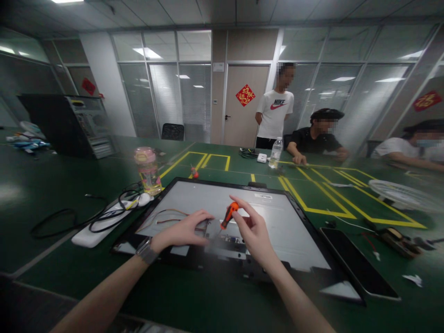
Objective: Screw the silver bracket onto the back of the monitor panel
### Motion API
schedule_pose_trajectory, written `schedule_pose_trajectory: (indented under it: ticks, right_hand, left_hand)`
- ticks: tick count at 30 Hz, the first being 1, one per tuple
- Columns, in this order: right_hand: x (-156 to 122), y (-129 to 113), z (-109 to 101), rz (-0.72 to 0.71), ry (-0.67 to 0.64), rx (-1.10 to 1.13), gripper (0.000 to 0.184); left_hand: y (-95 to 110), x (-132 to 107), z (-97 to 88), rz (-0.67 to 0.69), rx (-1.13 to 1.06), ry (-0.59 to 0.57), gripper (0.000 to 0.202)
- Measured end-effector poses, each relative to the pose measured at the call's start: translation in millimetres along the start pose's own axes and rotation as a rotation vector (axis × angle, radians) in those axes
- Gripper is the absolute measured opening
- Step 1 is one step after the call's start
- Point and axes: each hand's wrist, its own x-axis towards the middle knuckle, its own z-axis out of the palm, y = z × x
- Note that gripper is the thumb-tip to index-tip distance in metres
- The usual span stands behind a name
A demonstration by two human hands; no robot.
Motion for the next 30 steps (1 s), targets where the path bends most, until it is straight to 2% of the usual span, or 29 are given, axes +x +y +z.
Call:
schedule_pose_trajectory:
  ticks: [4,8,11,15,19,23,30]
  right_hand:
    - [0.2,-2.7,1.3,-0.084,0.011,-0.026,0.033]
    - [2.8,-1.7,2.8,-0.236,0.101,-0.084,0.018]
    - [2.8,1.7,2.2,-0.214,0.126,-0.081,0.021]
    - [1.1,2.8,0.4,-0.152,0.071,-0.045,0.031]
    - [1.8,0.9,0.7,-0.156,0.024,-0.037,0.025]
    - [1.4,3.5,3.8,-0.191,0.064,-0.040,0.021]
    - [-2.7,6.1,6.4,-0.201,0.025,-0.081,0.038]
  left_hand:
    - [-0.4,0.5,0.2,0.007,0.004,0.003,0.065]
    - [-0.5,0.6,0.3,0.002,0.007,0.003,0.064]
    - [0.0,0.0,0.1,-0.003,0.004,0.000,0.063]
    - [0.4,-0.9,-0.2,-0.007,0.004,0.002,0.065]
    - [0.1,-1.0,-0.4,0.003,0.022,0.004,0.065]
    - [-1.4,-0.3,0.4,0.008,0.033,0.000,0.065]
    - [-2.9,-0.4,1.7,0.005,0.027,0.010,0.067]
